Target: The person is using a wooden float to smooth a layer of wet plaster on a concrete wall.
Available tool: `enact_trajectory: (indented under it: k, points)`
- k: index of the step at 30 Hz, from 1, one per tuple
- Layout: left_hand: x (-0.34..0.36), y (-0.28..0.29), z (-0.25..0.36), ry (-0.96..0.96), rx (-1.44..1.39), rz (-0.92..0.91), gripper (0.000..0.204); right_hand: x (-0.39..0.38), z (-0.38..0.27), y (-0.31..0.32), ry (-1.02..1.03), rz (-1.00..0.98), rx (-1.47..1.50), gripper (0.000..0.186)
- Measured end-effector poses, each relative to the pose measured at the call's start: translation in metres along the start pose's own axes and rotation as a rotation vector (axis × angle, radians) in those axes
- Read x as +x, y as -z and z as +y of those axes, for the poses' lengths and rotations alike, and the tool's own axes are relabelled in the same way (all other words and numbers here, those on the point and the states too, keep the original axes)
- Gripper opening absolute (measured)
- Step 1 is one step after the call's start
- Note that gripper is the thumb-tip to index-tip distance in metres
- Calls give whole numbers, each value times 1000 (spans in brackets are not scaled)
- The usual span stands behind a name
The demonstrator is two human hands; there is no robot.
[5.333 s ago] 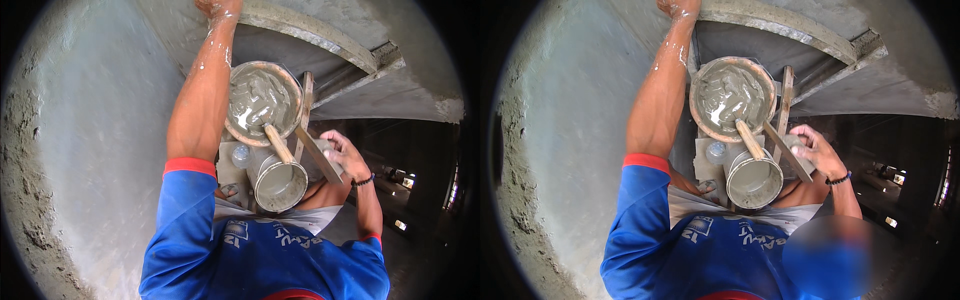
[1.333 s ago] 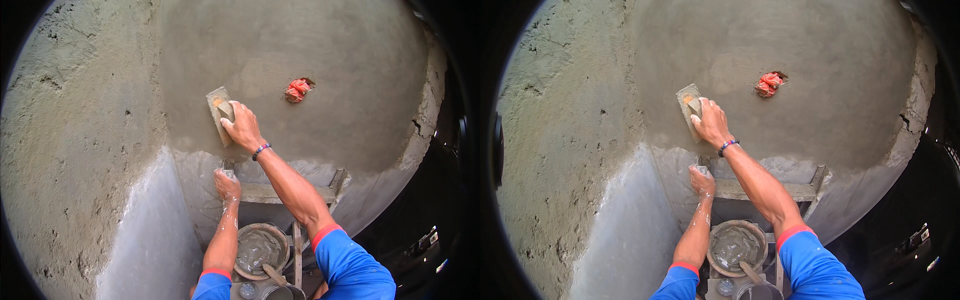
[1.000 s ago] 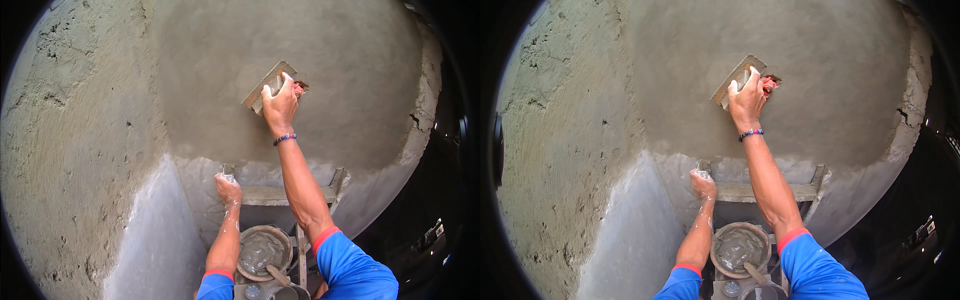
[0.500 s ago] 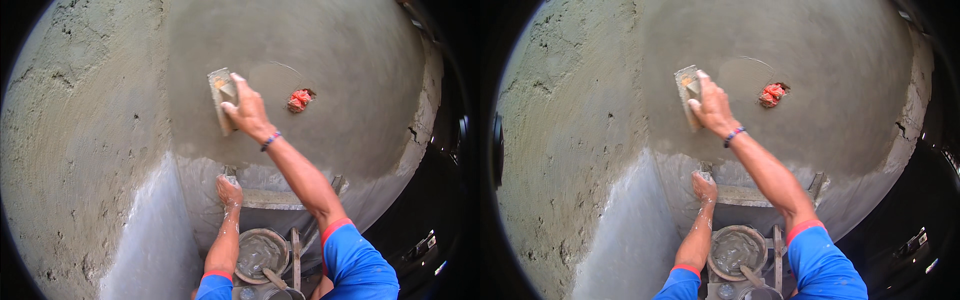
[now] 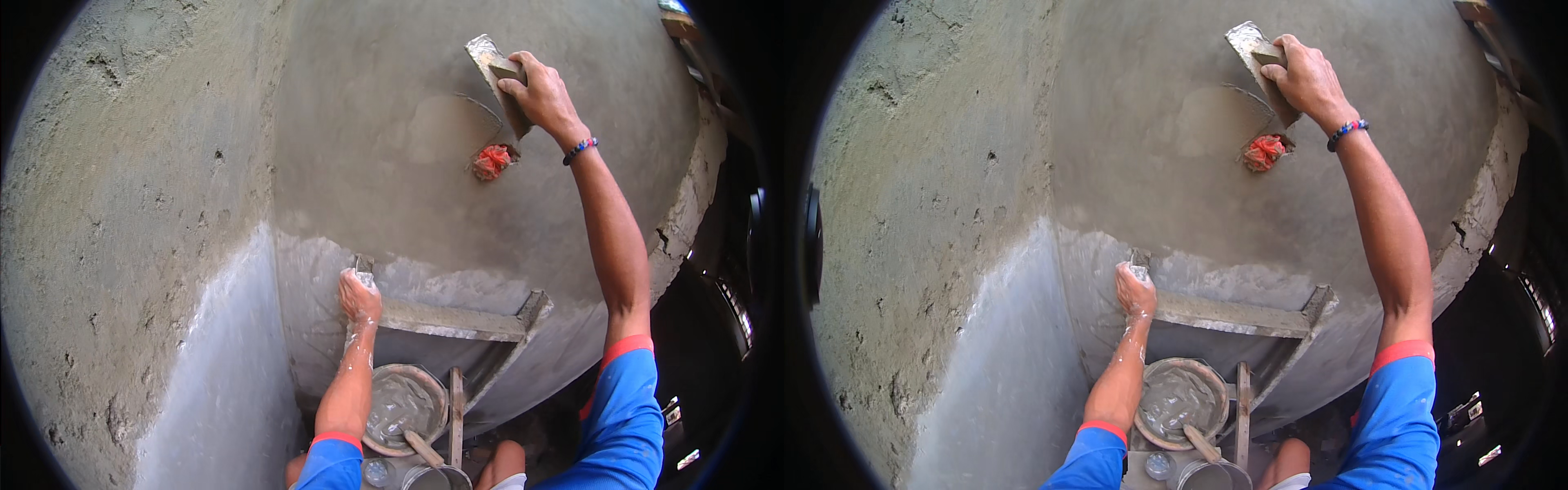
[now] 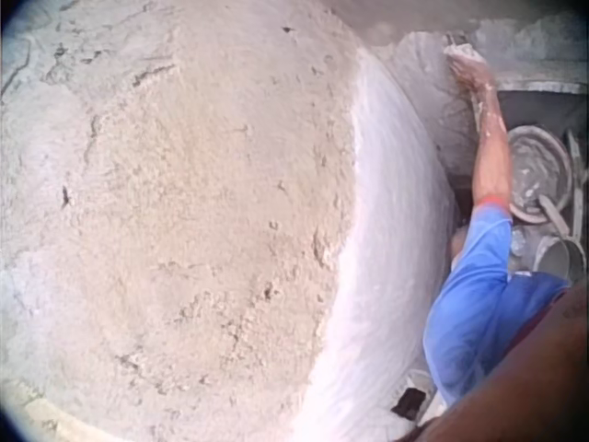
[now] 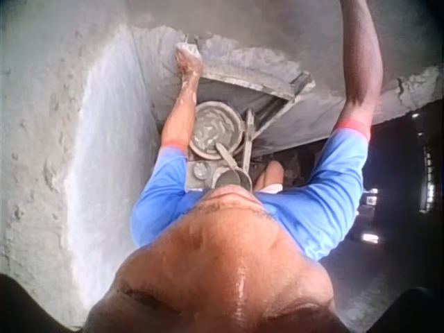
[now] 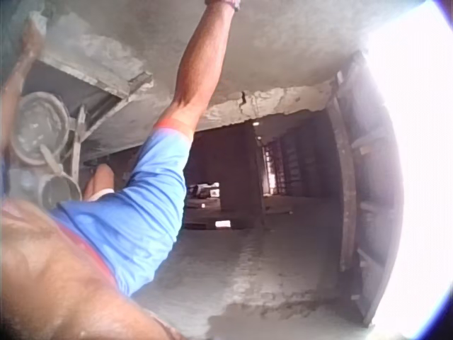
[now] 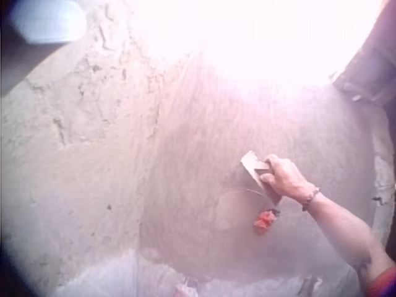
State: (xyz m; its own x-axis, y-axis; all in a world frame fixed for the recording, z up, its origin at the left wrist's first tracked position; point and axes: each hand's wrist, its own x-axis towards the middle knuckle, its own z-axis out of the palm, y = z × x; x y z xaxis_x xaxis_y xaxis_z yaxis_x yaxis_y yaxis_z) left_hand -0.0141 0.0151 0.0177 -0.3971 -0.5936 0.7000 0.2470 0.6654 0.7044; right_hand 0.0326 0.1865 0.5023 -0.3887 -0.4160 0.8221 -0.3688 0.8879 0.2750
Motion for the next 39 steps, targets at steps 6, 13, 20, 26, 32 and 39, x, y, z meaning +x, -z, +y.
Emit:
enact_trajectory:
  k: [6,13,20,26,32,39]
  points:
    - [-2,0,5,29,31,-45,40,-48,-22,-28,-455,281,378,49]
    - [-1,-9,-2,-8,34,-10,41,-110,-76,-125,-725,532,508,56]
    - [-2,-6,-1,-16,37,-14,40,-79,-70,-137,-755,557,315,51]
    - [-3,-1,2,-11,20,-14,43,-39,-118,-148,-528,378,304,41]
    - [-6,-9,3,55,28,-82,46,-56,-166,-176,-104,81,483,47]
    - [-4,-10,-6,29,27,-45,46,-124,-41,-66,-403,-109,1800,59]
